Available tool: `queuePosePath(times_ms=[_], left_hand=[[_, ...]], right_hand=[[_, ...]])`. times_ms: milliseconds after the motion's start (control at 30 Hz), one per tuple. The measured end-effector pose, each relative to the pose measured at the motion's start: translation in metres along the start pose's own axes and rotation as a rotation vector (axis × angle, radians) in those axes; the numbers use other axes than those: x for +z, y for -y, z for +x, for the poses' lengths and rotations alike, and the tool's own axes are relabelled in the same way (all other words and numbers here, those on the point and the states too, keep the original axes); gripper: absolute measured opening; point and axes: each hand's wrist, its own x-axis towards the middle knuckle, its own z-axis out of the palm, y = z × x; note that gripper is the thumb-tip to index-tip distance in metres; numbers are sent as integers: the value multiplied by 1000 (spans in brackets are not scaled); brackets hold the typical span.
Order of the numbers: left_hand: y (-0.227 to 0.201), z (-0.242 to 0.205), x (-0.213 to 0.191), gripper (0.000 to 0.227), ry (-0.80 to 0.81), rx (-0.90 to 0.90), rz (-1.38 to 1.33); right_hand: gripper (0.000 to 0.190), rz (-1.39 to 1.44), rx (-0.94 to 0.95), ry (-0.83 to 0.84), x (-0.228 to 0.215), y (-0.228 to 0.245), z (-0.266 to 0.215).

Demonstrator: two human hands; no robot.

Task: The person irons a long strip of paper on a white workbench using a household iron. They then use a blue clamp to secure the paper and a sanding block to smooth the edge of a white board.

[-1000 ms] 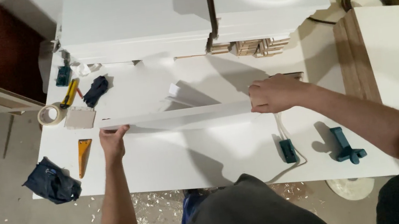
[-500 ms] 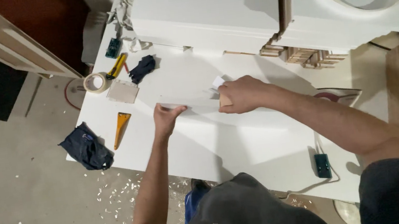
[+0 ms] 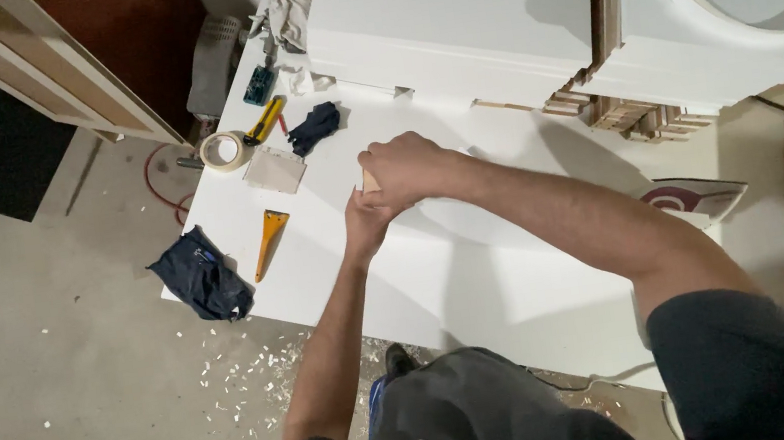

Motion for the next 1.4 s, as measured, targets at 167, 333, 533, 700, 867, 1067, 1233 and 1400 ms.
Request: queuePosePath(times_ms=[167, 333, 533, 700, 867, 1067, 1233, 1400], left_hand=[[13, 4, -2, 73, 18, 4, -12], [53, 14, -9, 81, 41, -5, -47], [9, 7, -7, 74, -6, -61, -82], [-24, -7, -6, 75, -24, -55, -113], [9, 3, -7, 82, -7, -8, -223], [11, 6, -17, 66, -13, 57, -278], [15, 10, -25, 62, -7, 117, -283], [-1, 7, -15, 63, -24, 153, -312]], right_hand=[[60, -30, -11, -130, 30, 0, 14], [62, -264, -48, -315, 52, -1, -1], [57, -231, 0, -205, 68, -35, -46], [61, -242, 77, -147, 78, -58, -100], [61, -271, 144, -127, 93, -85, -161], [58, -214, 224, -55, 83, -111, -244], [57, -205, 272, -76, 99, -145, -307], [60, -200, 366, -77, 115, -172, -364]])
